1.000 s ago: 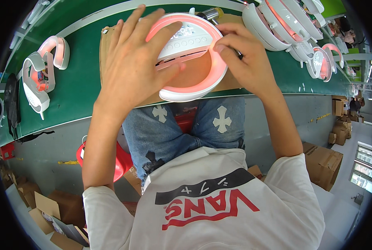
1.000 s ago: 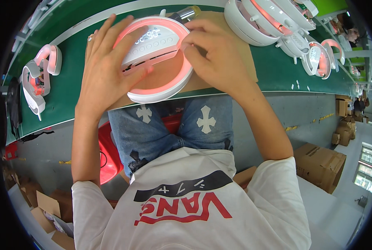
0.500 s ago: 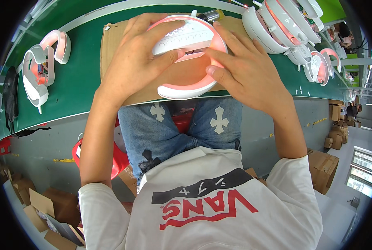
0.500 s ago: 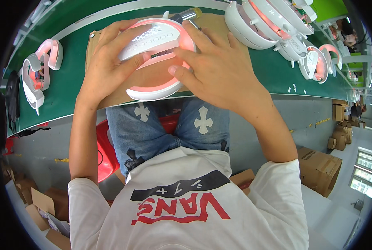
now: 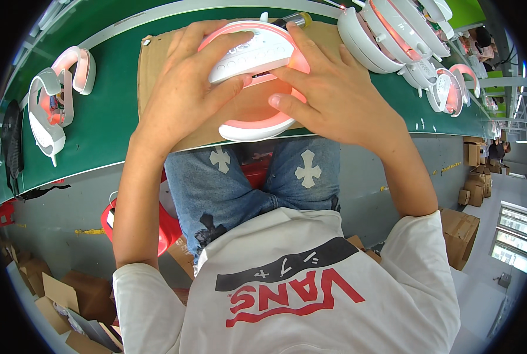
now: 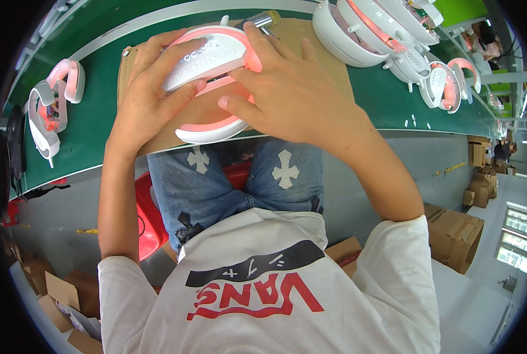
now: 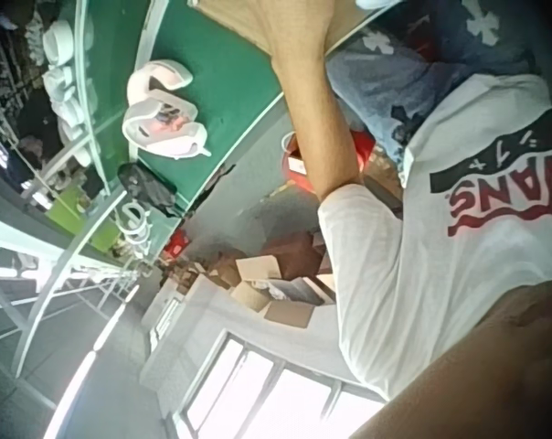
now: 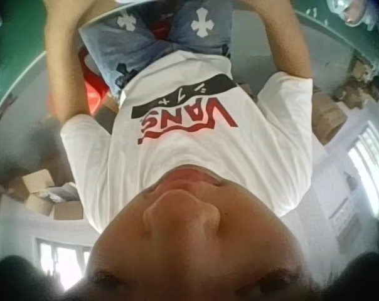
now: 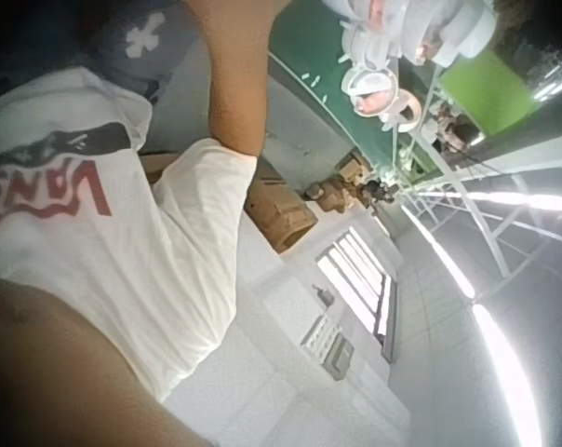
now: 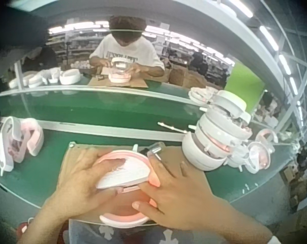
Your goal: The person assembles a horseshoe-shaped electronic device by fitting its white and pink plastic housing components together and securing them with a rubber mallet.
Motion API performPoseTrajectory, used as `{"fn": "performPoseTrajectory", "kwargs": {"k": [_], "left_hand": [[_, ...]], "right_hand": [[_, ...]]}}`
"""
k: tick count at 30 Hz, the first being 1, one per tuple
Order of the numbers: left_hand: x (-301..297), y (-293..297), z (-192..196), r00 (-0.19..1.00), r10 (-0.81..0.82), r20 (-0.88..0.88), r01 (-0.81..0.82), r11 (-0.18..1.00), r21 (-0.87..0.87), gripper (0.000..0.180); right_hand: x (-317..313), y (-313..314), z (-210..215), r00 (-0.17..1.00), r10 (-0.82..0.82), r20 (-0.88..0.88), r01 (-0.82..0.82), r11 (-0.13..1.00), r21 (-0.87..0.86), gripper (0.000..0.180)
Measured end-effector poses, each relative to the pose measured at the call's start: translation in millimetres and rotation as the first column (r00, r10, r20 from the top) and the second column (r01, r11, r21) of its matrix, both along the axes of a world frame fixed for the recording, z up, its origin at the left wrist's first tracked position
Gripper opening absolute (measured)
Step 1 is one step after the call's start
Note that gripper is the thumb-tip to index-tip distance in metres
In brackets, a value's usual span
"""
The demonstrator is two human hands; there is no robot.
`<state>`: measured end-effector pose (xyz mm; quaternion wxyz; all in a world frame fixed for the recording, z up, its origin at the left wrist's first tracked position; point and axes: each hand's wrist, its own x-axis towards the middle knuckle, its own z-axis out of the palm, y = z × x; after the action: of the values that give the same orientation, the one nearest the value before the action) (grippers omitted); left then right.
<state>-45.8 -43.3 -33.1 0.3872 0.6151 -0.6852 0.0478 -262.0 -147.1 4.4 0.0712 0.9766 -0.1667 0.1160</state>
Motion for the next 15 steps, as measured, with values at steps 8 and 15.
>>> {"fn": "performPoseTrajectory", "kwargs": {"k": [8,15], "left_hand": [[0.9,-0.1,0.1,0.999,-0.026,-0.019,0.026,1.000,-0.005,0.045],[2.4,1.0,-0.9,0.999,-0.024,0.031,0.024,0.999,0.025,0.047]], "right_hand": [[-15.9,-17.7,6.9,0.993,0.089,-0.080,-0.052,0.919,0.391,0.038],[-10.3,-10.7,7.6,0.995,0.097,0.020,-0.099,0.978,0.182,0.030]]}}
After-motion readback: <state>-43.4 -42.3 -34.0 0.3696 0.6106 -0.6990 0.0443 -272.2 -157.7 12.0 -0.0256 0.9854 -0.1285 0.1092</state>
